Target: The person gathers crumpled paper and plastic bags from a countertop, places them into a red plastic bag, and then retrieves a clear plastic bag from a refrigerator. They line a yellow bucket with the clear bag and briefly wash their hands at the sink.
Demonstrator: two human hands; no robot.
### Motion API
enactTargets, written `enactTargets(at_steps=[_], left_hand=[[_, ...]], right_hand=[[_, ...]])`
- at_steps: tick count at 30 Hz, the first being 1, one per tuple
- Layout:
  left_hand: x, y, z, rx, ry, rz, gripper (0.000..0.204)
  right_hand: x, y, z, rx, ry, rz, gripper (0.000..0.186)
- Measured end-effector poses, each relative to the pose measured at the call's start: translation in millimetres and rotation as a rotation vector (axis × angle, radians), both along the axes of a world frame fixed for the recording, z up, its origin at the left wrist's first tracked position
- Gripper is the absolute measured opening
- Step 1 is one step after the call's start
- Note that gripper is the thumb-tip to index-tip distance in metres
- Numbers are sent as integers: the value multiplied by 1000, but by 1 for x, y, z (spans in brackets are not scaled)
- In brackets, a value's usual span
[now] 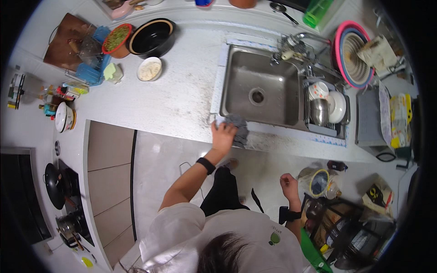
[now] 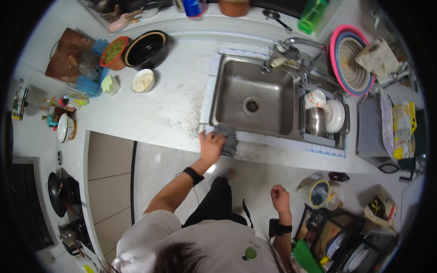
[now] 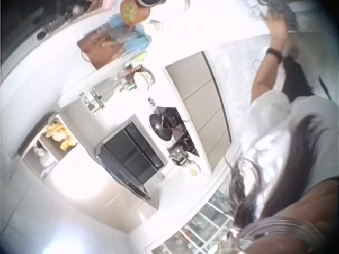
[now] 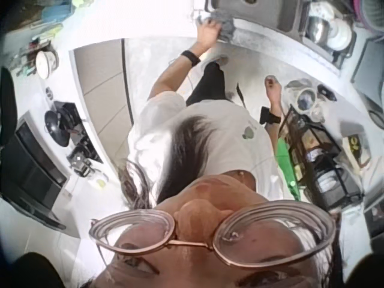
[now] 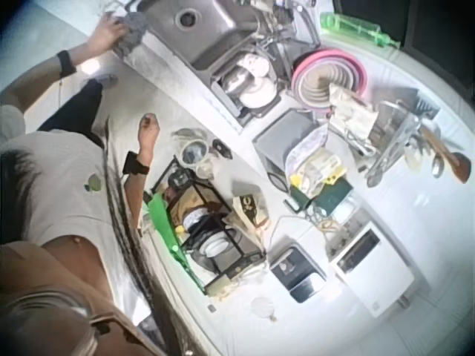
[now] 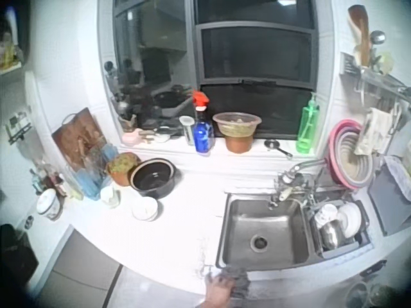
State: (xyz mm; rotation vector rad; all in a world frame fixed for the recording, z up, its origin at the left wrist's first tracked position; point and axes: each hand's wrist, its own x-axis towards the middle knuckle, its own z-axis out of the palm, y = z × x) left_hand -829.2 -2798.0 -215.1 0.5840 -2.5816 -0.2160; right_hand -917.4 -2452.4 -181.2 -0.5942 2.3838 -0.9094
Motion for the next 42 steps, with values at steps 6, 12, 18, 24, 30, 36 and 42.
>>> enactTargets(at_steps=[6,12,18,24,30,36,42], left_hand=[[-42,-66,61,1355,265,84,25],[-92,-47,118,773,290,-182,21],[-121,-38,150,936,329,-496,16],[-128,-56,184,779,-22,-734,27],[-111,-70,214,1377,-2,-388,41],[-112,-37,221,1495,121,-216,25],[-103,-23,209,1438,73,-194,41]], right_hand=[[-31,-107,35,-208,-64,110,8],[-84,-195,71,-578,9,6,45],[-96,-235,127,-546,296,27,74],[-136,-245,128,-351,100,379,52],[-142,-213,101,-327,90,128,11],[-83,-223,143,-893,119,209,25],[-90,-208,159,-439,316,279,29]])
